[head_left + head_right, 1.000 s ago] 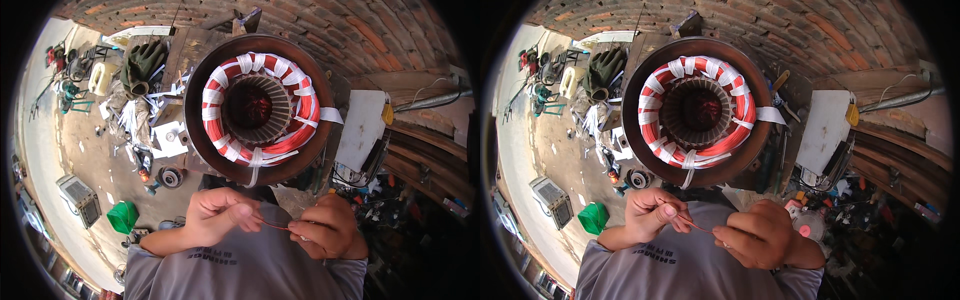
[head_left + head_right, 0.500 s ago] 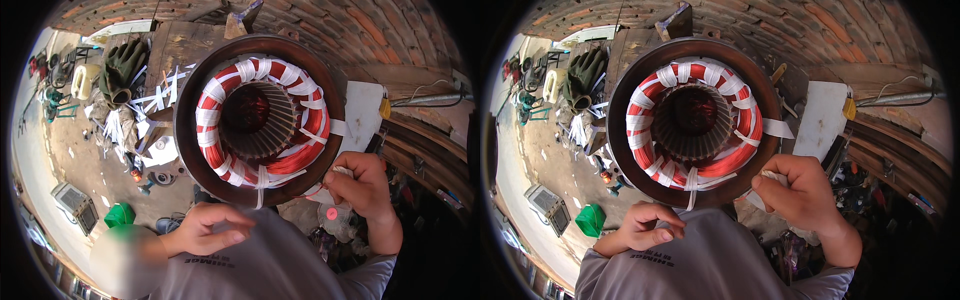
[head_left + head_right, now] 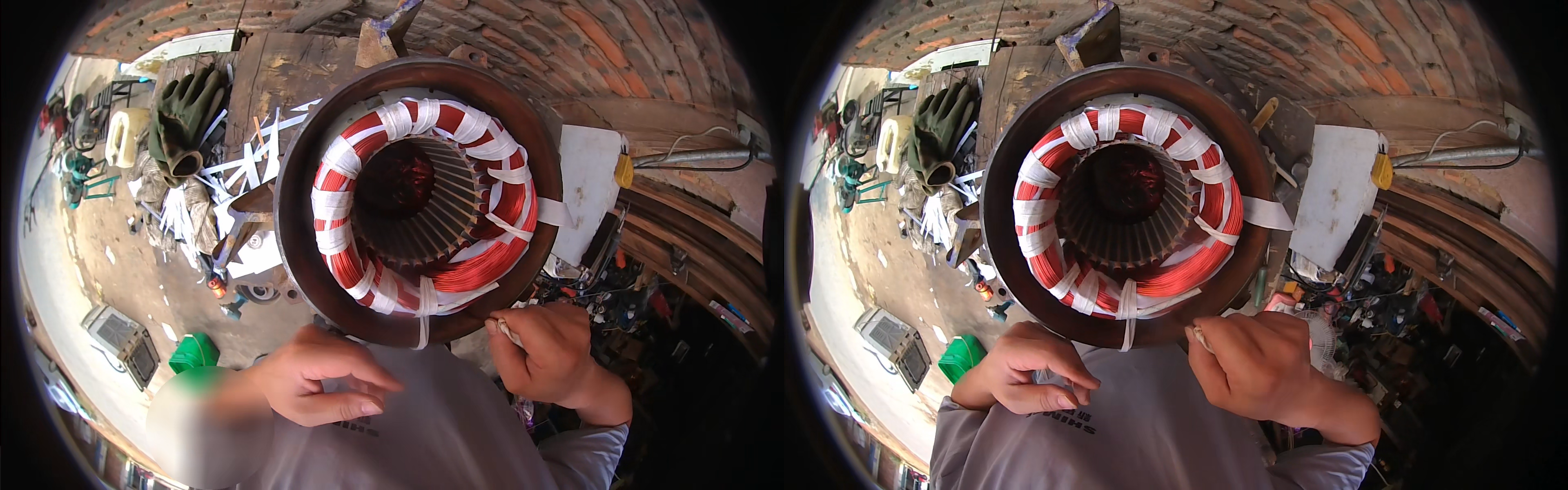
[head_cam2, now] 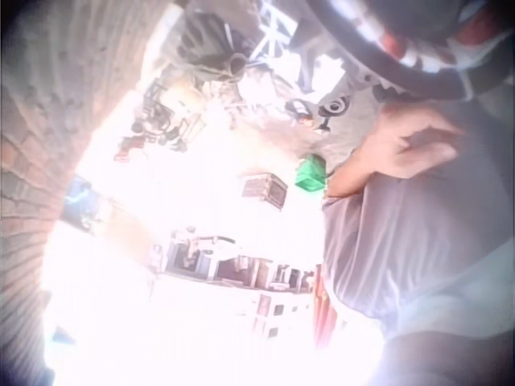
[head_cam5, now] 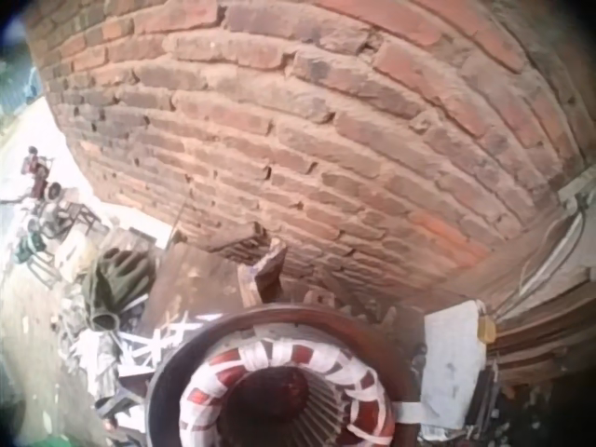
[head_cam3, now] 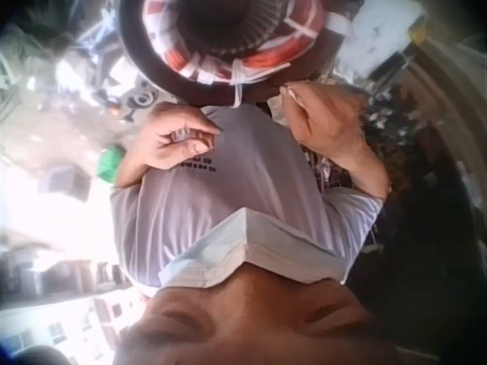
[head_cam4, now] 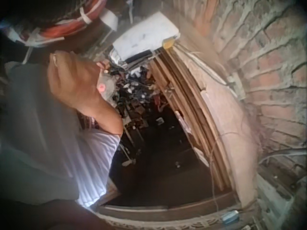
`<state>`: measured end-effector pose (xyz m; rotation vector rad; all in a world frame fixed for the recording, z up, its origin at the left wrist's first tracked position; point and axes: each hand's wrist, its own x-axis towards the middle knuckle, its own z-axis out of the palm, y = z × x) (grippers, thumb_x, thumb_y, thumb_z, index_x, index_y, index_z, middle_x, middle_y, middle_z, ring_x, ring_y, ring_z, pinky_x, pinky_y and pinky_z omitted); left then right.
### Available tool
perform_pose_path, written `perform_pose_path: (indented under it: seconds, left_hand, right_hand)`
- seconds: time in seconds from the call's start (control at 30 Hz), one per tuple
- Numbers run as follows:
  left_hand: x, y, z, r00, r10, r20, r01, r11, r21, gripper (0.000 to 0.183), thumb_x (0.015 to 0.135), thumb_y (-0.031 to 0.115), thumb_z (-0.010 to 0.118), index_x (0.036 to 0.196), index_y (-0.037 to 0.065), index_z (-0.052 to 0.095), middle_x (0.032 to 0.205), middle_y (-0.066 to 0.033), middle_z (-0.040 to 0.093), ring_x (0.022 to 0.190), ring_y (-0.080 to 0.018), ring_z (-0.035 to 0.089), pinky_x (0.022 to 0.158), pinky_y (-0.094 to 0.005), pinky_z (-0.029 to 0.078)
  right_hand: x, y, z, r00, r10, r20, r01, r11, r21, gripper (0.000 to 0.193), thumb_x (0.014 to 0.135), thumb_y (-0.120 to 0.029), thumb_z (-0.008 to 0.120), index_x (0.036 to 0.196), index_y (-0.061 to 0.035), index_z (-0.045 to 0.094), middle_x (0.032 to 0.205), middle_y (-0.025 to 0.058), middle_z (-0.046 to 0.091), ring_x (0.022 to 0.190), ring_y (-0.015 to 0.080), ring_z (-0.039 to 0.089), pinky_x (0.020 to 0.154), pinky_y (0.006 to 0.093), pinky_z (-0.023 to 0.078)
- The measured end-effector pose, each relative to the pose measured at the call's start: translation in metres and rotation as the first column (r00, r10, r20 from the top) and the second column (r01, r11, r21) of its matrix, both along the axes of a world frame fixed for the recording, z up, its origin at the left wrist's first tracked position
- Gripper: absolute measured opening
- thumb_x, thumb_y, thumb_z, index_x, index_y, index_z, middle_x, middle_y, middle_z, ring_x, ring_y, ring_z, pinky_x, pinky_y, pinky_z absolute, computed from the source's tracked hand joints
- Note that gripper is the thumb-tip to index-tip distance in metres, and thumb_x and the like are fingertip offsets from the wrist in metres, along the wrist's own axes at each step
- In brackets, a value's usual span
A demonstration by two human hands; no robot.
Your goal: The person wraps a white insulating tape around a motor stator with red copper windings. They repeatedly pull the tape, fold it over the windings, and use a hammer to tap the tape into place, securing it around the stator.
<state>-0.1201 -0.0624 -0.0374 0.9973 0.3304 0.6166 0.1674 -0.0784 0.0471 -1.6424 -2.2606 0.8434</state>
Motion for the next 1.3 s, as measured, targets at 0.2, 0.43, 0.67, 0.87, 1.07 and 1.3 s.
perform_pose_path:
  seconds: [0.2, 0.43, 0.67, 0.87, 1.07, 1.3]
  left_hand:
    - [-0.007, 0.041, 0.017, 1.0, -0.019, 0.019, 0.017, 0.994, 0.111, 0.025, 0.091, 0.008, 0.078, 0.111, -0.006, 0.073, 0.084, -0.0108, 0.076, 0.068, -0.0158, 0.074, 0.058, -0.0251, 0.056]
    - [-0.012, 0.051, 0.03, 0.998, 0.019, -0.052, -0.009, 0.982, 0.19, 0.024, 0.09, 0.008, 0.078, 0.109, -0.006, 0.074, 0.084, -0.012, 0.076, 0.069, -0.0176, 0.074, 0.059, -0.0268, 0.056]
    - [-0.011, 0.067, 0.048, 0.957, 0.145, -0.251, -0.075, 0.96, 0.269, 0.021, 0.09, 0.007, 0.079, 0.108, -0.004, 0.075, 0.083, -0.0114, 0.075, 0.073, -0.0196, 0.074, 0.067, -0.0289, 0.057]
    - [0.01, 0.077, 0.05, 0.841, 0.308, -0.446, -0.063, 0.873, 0.484, 0.023, 0.088, -0.001, 0.073, 0.11, -0.005, 0.071, 0.095, -0.0161, 0.074, 0.083, -0.0253, 0.075, 0.074, -0.0329, 0.059]
    - [0.078, 0.094, 0.028, 0.606, 0.202, -0.77, 0.679, 0.373, 0.632, 0.037, 0.084, 0.004, 0.066, 0.12, -0.002, 0.065, 0.095, -0.0191, 0.071, 0.089, -0.0394, 0.071, 0.08, -0.0461, 0.058]
    - [0.111, 0.117, 0.011, 0.402, 0.039, -0.915, 0.727, 0.594, 0.345, 0.013, 0.084, 0.01, 0.066, 0.092, 0.001, 0.073, 0.087, -0.0214, 0.073, 0.091, -0.0386, 0.072, 0.081, -0.0465, 0.056]
  right_hand:
    - [-0.003, 0.025, -0.002, 0.949, -0.295, -0.111, 0.266, 0.939, -0.218, 0.011, 0.084, -0.003, 0.073, 0.079, 0.0004, 0.064, 0.059, 0.0116, 0.062, 0.05, 0.0227, 0.063, 0.049, 0.0319, 0.045]
    - [-0.004, 0.0, -0.006, 0.993, -0.107, -0.054, 0.11, 0.993, 0.046, 0.011, 0.081, 0.0, 0.073, 0.077, -0.0016, 0.063, 0.06, 0.0088, 0.06, 0.048, 0.0258, 0.06, 0.046, 0.0342, 0.045]
    - [-0.013, -0.005, -0.019, 0.997, -0.069, -0.043, 0.077, 0.976, 0.206, 0.018, 0.077, -0.003, 0.075, 0.072, -0.0048, 0.058, 0.057, 0.0041, 0.054, 0.044, 0.0227, 0.054, 0.043, 0.0353, 0.041]
    - [-0.023, -0.017, -0.024, 0.995, -0.1, 0.005, 0.099, 0.988, 0.118, 0.015, 0.078, -0.005, 0.073, 0.07, -0.0053, 0.059, 0.056, 0.0068, 0.057, 0.045, 0.027, 0.057, 0.043, 0.0381, 0.044]
    - [-0.032, 0.004, -0.008, 0.972, -0.042, 0.23, 0.076, 0.987, -0.141, 0.021, 0.083, -0.016, 0.068, 0.067, -0.0036, 0.064, 0.058, 0.0145, 0.062, 0.05, 0.0363, 0.062, 0.049, 0.0461, 0.049]
    - [-0.023, -0.008, -0.018, 0.977, -0.201, -0.073, 0.19, 0.973, -0.135, 0.012, 0.084, -0.009, 0.073, 0.093, -0.0011, 0.073, 0.064, 0.0129, 0.067, 0.056, 0.0253, 0.066, 0.055, 0.039, 0.051]
